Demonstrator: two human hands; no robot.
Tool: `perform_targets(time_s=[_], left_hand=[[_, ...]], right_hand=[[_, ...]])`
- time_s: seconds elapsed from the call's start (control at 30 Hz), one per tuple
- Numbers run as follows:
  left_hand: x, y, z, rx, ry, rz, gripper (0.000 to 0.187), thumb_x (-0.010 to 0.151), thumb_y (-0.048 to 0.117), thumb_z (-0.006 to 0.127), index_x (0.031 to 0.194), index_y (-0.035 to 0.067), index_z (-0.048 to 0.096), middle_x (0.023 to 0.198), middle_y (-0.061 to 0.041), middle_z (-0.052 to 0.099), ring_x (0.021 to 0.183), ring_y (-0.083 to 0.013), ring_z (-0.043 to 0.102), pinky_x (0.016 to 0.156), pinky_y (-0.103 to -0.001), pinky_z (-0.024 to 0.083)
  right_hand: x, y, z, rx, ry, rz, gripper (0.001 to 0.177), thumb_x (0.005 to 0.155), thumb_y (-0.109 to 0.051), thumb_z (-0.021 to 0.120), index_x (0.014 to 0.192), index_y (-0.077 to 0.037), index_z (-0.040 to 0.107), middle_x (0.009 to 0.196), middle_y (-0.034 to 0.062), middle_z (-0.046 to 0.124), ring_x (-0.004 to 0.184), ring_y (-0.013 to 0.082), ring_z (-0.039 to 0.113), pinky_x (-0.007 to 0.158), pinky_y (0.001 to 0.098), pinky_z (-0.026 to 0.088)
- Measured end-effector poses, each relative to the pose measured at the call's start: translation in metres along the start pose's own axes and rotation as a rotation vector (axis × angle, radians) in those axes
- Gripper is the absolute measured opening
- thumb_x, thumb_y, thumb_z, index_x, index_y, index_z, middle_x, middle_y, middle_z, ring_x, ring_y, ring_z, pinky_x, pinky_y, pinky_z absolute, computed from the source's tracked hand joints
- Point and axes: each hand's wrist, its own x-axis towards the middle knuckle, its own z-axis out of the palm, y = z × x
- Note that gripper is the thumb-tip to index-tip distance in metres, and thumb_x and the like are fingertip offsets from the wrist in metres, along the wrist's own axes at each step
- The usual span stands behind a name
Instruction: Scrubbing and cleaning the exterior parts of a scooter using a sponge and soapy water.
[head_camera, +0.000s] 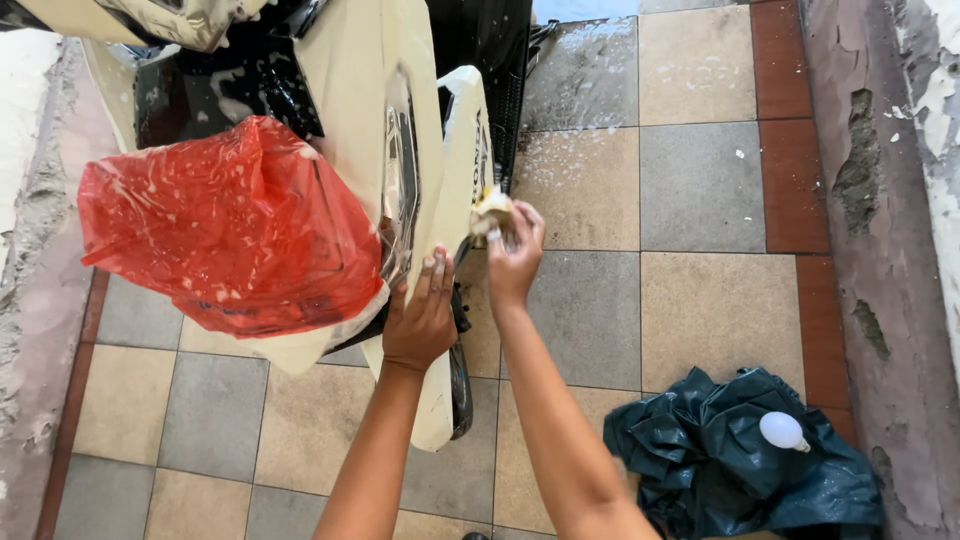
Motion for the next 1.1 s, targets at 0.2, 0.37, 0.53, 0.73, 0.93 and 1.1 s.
perform_targets(time_s=[0.2, 0.37, 0.53, 0.73, 0.93, 1.1], left_hand=[[-0.003, 0.001, 0.004, 0.009, 0.005, -0.03, 0.054, 0.101, 0.02, 0.039, 0.148, 0.009, 0.061, 0.155, -0.001, 0.057, 0.147, -0.0119, 0.045, 0.129, -0.044, 0.012], [-0.008, -0.004, 0.001, -0.039, 0.009, -0.035, 0.055, 0.102, 0.023, 0.038, 0.15, 0.007, 0.059, 0.157, -0.003, 0.055, 0.148, -0.013, 0.044, 0.127, -0.044, 0.012], [-0.042, -0.007, -0.012, -0.197, -0.058, -0.068, 0.057, 0.1, 0.023, 0.042, 0.152, 0.006, 0.055, 0.159, -0.005, 0.052, 0.15, -0.0143, 0.043, 0.128, -0.043, 0.014], [-0.176, 0.012, -0.053, -0.636, -0.202, -0.171, 0.055, 0.106, 0.026, 0.043, 0.156, 0.004, 0.046, 0.164, -0.01, 0.042, 0.154, -0.0239, 0.034, 0.128, -0.052, 0.013], [-0.244, 0.012, -0.048, -0.636, -0.292, -0.295, 0.068, 0.106, 0.04, 0.043, 0.159, -0.001, 0.031, 0.167, -0.017, 0.031, 0.156, -0.0312, 0.028, 0.126, -0.054, 0.018], [-0.268, 0.026, -0.038, -0.882, -0.093, -0.485, 0.083, 0.108, 0.055, 0.041, 0.162, -0.005, 0.019, 0.17, -0.025, 0.022, 0.159, -0.0382, 0.022, 0.129, -0.051, 0.022]], right_hand=[[0.09, -0.024, 0.028, -0.092, -0.105, -0.232, 0.043, 0.091, 0.009, 0.055, 0.131, -0.006, 0.06, 0.147, 0.0136, 0.053, 0.13, 0.0265, 0.06, 0.112, 0.0368, 0.051], [0.059, -0.013, 0.001, -0.013, -0.338, -0.189, 0.036, 0.099, 0.007, 0.051, 0.133, -0.006, 0.052, 0.119, 0.0105, 0.067, 0.111, 0.0215, 0.065, 0.099, 0.0355, 0.053], [-0.024, -0.018, -0.03, 0.041, -0.492, -0.001, 0.022, 0.107, 0.0, 0.053, 0.127, -0.008, 0.049, 0.117, 0.0058, 0.066, 0.106, 0.016, 0.066, 0.086, 0.0293, 0.057], [-0.161, -0.015, -0.049, 0.049, -0.454, -0.05, 0.043, 0.09, 0.013, 0.049, 0.129, -0.006, 0.053, 0.128, 0.0099, 0.054, 0.119, 0.0214, 0.063, 0.102, 0.0289, 0.058], [-0.196, -0.018, -0.021, -0.419, -0.439, -0.555, 0.042, 0.089, 0.003, 0.07, 0.131, 0.001, 0.064, 0.131, 0.0171, 0.06, 0.119, 0.0328, 0.061, 0.096, 0.0324, 0.059], [-0.216, -0.031, -0.025, -0.441, -0.479, -0.512, 0.036, 0.096, -0.001, 0.067, 0.132, -0.001, 0.065, 0.135, 0.0169, 0.063, 0.12, 0.0355, 0.066, 0.103, 0.0418, 0.056]])
